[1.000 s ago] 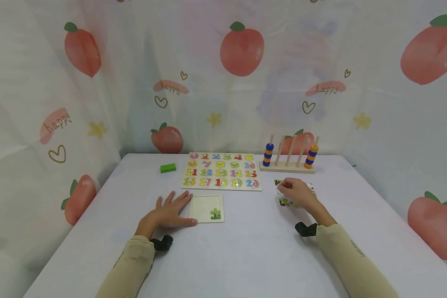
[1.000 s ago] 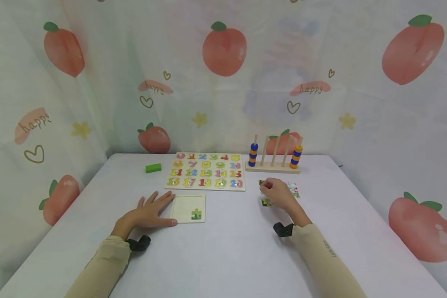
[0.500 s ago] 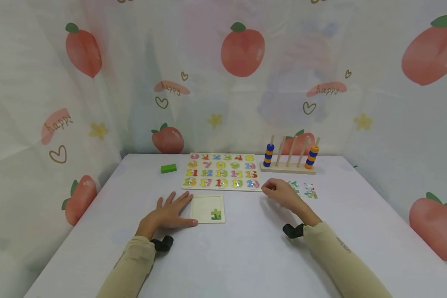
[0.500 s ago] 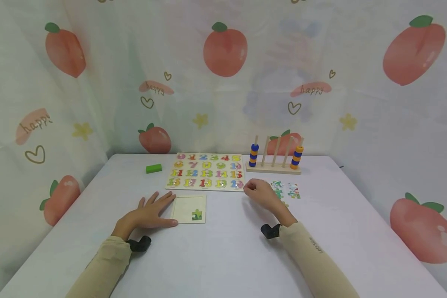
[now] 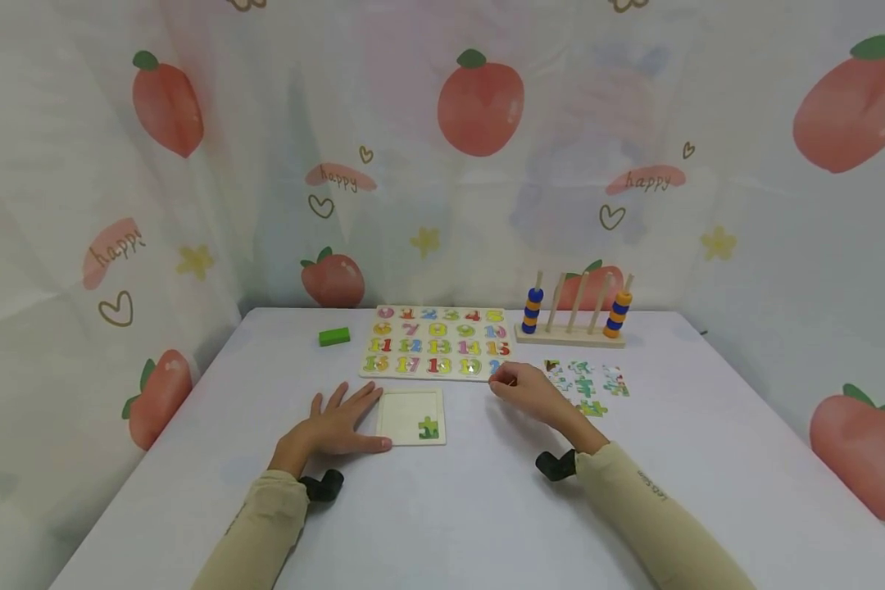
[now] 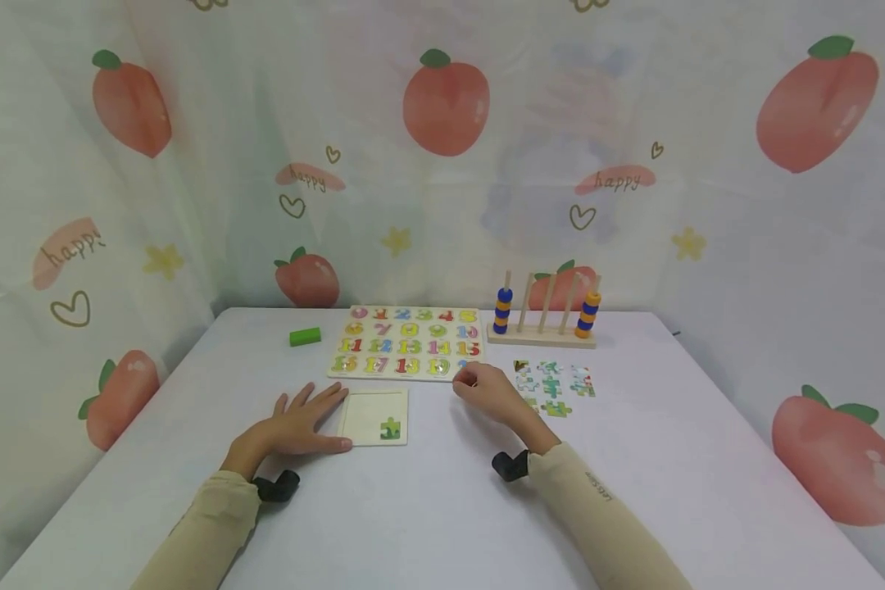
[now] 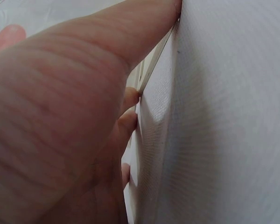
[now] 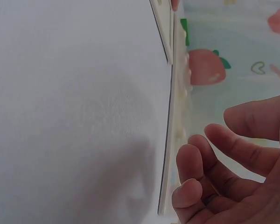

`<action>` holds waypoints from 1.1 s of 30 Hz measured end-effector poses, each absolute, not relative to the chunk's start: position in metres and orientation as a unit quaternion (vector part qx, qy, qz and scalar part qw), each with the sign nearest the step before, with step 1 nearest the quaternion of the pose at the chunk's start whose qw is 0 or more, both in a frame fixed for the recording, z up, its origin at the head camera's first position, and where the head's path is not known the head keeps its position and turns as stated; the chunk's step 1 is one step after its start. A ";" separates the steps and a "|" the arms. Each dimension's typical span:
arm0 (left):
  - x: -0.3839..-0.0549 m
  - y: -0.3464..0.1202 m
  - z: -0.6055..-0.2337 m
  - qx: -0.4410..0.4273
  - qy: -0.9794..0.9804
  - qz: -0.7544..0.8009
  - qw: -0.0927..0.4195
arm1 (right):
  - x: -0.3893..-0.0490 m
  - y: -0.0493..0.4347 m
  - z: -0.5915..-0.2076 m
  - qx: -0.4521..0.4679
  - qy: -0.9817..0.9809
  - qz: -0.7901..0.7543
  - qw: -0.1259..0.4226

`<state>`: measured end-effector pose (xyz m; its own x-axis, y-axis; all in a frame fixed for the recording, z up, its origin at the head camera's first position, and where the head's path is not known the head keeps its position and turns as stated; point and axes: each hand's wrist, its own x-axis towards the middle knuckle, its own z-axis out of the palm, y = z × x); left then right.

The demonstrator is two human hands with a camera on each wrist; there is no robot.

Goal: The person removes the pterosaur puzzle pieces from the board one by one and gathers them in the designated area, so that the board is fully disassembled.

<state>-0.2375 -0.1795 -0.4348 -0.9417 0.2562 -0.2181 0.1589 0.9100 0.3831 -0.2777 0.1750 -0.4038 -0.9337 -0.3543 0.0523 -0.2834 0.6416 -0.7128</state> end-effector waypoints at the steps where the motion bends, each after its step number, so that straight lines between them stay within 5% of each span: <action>1: -0.237 -0.179 -0.433 0.107 0.968 0.186 0.132 | -0.277 0.172 -0.404 -0.180 0.904 -0.385 0.045; 33: -0.237 -0.179 -0.435 0.110 0.970 0.171 0.133 | -0.261 0.105 -0.416 -0.280 0.875 -0.384 0.092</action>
<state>-0.2369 -0.1794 -0.4353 -0.9402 0.2598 -0.2202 0.1687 0.9170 0.3614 -0.2610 0.1045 -0.4158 -0.8264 -0.5605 0.0550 -0.4196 0.5477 -0.7239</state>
